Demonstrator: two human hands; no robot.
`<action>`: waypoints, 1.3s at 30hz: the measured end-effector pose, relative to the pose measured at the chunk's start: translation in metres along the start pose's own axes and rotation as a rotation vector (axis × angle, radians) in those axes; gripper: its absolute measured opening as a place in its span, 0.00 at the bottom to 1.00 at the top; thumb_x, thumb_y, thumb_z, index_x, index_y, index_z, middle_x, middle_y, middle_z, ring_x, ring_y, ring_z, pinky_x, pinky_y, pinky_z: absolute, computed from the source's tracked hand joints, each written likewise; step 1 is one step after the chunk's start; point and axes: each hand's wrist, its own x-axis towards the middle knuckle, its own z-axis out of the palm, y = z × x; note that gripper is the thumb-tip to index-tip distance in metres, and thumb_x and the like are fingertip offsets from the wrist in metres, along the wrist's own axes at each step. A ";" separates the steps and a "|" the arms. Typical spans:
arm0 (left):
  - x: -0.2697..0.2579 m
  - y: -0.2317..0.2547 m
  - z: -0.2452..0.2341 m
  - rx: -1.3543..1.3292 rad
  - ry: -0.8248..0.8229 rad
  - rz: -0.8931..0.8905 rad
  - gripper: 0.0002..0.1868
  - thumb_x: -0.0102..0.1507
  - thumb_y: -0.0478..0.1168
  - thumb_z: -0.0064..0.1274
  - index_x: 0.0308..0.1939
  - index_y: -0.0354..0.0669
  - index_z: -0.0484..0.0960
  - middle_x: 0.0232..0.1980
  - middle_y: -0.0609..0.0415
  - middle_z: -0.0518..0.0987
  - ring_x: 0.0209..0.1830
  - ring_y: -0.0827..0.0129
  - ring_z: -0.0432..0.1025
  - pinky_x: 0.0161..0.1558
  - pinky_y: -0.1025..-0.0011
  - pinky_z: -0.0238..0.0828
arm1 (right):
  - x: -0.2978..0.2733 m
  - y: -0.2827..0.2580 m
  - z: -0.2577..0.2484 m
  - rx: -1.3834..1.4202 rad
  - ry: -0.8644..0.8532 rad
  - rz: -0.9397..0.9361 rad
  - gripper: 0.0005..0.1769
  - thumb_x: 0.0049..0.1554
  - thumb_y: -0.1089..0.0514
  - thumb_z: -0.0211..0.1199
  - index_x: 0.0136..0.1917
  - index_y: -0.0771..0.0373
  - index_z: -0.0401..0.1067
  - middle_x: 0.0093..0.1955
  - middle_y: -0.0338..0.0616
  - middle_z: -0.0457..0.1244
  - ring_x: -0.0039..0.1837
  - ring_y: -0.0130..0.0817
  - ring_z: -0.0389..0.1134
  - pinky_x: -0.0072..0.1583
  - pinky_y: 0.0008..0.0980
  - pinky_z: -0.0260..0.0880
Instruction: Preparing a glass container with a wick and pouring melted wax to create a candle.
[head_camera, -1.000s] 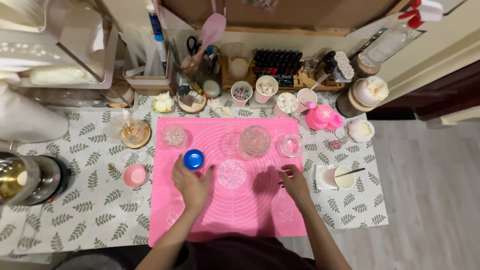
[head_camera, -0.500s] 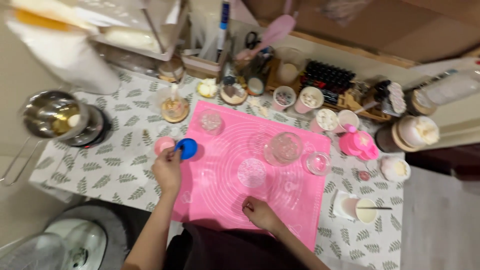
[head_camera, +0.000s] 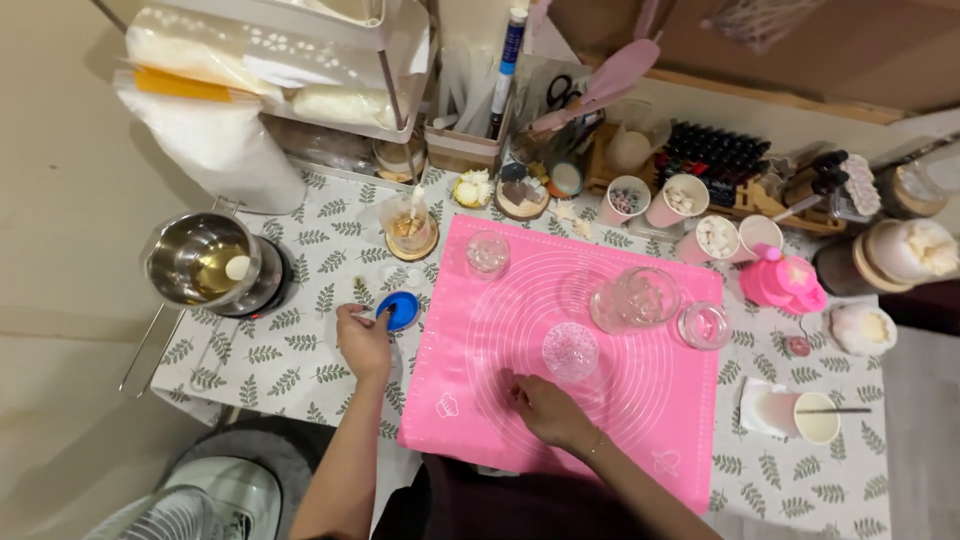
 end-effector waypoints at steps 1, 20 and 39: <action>0.001 -0.002 0.001 -0.007 -0.014 0.012 0.21 0.52 0.33 0.70 0.43 0.30 0.78 0.29 0.45 0.77 0.25 0.62 0.72 0.31 0.63 0.70 | -0.001 -0.003 0.005 0.004 0.016 0.011 0.13 0.58 0.58 0.54 0.52 0.67 0.73 0.49 0.56 0.67 0.50 0.50 0.70 0.54 0.46 0.70; -0.075 0.139 -0.008 -0.603 -0.996 -0.245 0.21 0.63 0.38 0.56 0.60 0.40 0.77 0.40 0.44 0.86 0.32 0.67 0.81 0.36 0.72 0.80 | 0.034 -0.050 -0.038 0.965 0.513 0.178 0.18 0.65 0.51 0.49 0.58 0.65 0.70 0.32 0.43 0.64 0.29 0.28 0.65 0.31 0.29 0.65; -0.031 0.190 0.029 -1.045 -0.904 -0.655 0.24 0.66 0.38 0.50 0.65 0.28 0.73 0.57 0.42 0.81 0.56 0.55 0.79 0.61 0.59 0.77 | 0.280 0.106 -0.143 1.380 0.601 0.324 0.19 0.60 0.58 0.55 0.61 0.70 0.66 0.54 0.63 0.70 0.44 0.51 0.75 0.46 0.45 0.79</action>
